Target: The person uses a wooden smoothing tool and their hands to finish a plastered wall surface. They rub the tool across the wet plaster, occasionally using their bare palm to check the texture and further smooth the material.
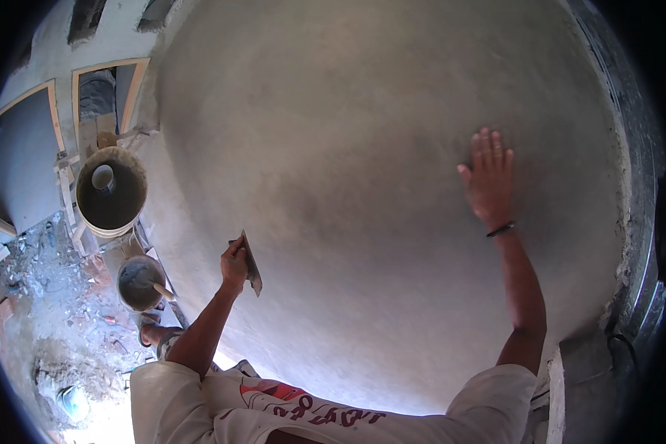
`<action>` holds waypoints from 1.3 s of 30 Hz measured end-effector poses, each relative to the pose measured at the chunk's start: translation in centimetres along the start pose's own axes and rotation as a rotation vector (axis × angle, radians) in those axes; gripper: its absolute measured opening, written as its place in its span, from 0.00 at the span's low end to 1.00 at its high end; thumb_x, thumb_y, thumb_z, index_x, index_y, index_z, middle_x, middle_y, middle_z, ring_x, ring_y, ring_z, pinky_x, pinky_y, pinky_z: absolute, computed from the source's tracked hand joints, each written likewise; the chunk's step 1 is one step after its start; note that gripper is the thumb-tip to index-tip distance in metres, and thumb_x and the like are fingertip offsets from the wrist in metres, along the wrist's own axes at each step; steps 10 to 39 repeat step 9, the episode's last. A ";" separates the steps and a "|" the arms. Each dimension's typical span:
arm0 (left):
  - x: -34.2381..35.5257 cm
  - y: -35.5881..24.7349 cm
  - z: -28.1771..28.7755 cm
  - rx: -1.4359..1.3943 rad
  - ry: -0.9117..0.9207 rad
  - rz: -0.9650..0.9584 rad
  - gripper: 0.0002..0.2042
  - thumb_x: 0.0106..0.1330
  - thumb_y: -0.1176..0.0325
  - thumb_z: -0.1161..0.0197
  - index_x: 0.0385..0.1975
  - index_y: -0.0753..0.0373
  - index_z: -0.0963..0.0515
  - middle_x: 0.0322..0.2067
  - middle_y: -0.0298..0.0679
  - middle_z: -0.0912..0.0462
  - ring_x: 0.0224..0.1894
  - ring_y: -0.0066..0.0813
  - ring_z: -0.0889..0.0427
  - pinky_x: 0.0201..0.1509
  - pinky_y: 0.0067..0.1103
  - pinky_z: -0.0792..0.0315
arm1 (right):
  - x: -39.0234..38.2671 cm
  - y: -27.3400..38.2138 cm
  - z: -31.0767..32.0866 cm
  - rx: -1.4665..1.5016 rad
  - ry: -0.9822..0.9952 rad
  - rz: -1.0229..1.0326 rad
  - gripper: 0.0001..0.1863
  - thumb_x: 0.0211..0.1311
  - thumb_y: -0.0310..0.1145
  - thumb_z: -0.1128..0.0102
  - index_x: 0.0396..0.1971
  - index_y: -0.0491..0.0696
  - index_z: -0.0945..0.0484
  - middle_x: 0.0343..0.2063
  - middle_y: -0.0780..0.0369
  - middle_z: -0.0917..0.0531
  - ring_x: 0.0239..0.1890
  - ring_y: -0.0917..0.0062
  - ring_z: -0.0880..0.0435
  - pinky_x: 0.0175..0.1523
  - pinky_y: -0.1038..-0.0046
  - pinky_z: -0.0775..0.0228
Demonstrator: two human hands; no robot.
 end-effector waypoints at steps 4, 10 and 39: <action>-1.7 1.5 -0.4 0.029 0.021 0.036 0.18 0.66 0.77 0.49 0.55 0.67 0.25 0.46 0.40 0.19 0.47 0.27 0.22 0.53 0.21 0.31 | -1.7 3.9 -0.4 0.117 -0.042 0.073 0.36 0.67 0.52 0.50 0.69 0.49 0.43 0.72 0.59 0.46 0.74 0.67 0.52 0.73 0.52 0.57; -2.4 2.9 -0.2 0.126 0.027 0.126 0.20 0.65 0.74 0.48 0.58 0.62 0.25 0.51 0.44 0.20 0.52 0.31 0.21 0.57 0.22 0.31 | -2.1 6.0 -0.9 0.163 0.025 0.138 0.38 0.66 0.52 0.48 0.70 0.49 0.46 0.72 0.57 0.48 0.75 0.67 0.52 0.74 0.53 0.58; -2.4 2.9 -0.2 0.126 0.027 0.126 0.20 0.65 0.74 0.48 0.58 0.62 0.25 0.51 0.44 0.20 0.52 0.31 0.21 0.57 0.22 0.31 | -2.1 6.0 -0.9 0.163 0.025 0.138 0.38 0.66 0.52 0.48 0.70 0.49 0.46 0.72 0.57 0.48 0.75 0.67 0.52 0.74 0.53 0.58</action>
Point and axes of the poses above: each hand's wrist, its own x-axis towards the middle knuckle, its own z-axis out of the back of the hand, y = z × x, the point moved 7 cm from there along x, towards the middle knuckle
